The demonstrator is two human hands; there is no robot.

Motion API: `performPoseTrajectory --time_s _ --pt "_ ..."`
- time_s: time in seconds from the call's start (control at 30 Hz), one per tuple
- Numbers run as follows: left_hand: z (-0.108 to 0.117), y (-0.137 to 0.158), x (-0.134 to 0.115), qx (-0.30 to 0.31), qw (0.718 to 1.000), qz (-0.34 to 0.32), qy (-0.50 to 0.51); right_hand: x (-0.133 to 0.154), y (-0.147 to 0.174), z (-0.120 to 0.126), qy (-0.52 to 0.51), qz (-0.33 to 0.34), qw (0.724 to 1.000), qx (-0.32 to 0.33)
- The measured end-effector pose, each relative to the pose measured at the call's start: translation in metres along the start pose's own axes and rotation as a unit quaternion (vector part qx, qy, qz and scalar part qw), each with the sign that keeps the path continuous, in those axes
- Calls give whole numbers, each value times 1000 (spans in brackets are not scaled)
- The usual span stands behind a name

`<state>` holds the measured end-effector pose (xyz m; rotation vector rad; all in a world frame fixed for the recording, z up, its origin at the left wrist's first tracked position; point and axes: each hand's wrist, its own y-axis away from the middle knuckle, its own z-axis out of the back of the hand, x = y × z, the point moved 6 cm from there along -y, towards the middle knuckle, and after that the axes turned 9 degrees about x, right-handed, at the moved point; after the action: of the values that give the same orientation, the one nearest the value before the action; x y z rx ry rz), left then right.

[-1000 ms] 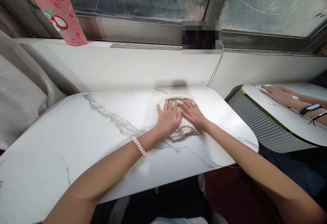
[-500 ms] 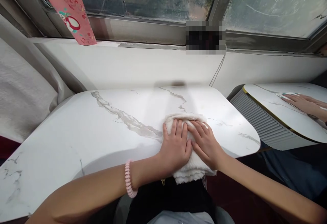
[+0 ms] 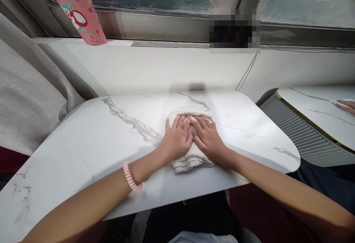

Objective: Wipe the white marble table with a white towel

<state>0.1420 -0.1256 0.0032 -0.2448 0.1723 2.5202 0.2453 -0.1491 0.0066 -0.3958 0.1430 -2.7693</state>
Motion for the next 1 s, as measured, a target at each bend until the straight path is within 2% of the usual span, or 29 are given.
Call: performPoseTrajectory --time_s 0.3,0.5,0.73,1.0 --pt "23 -66 72 -45 999 19 24 -23 -107 -15 -22 -5 1000 3" --pt "31 -99 104 -62 997 35 30 -33 -154 -20 -31 6 999 13" --pt "37 -114 123 -61 996 54 27 -35 -182 -21 -53 13 998 11" --pt "36 -107 121 -53 996 66 17 -33 -178 -23 -37 7 999 13"
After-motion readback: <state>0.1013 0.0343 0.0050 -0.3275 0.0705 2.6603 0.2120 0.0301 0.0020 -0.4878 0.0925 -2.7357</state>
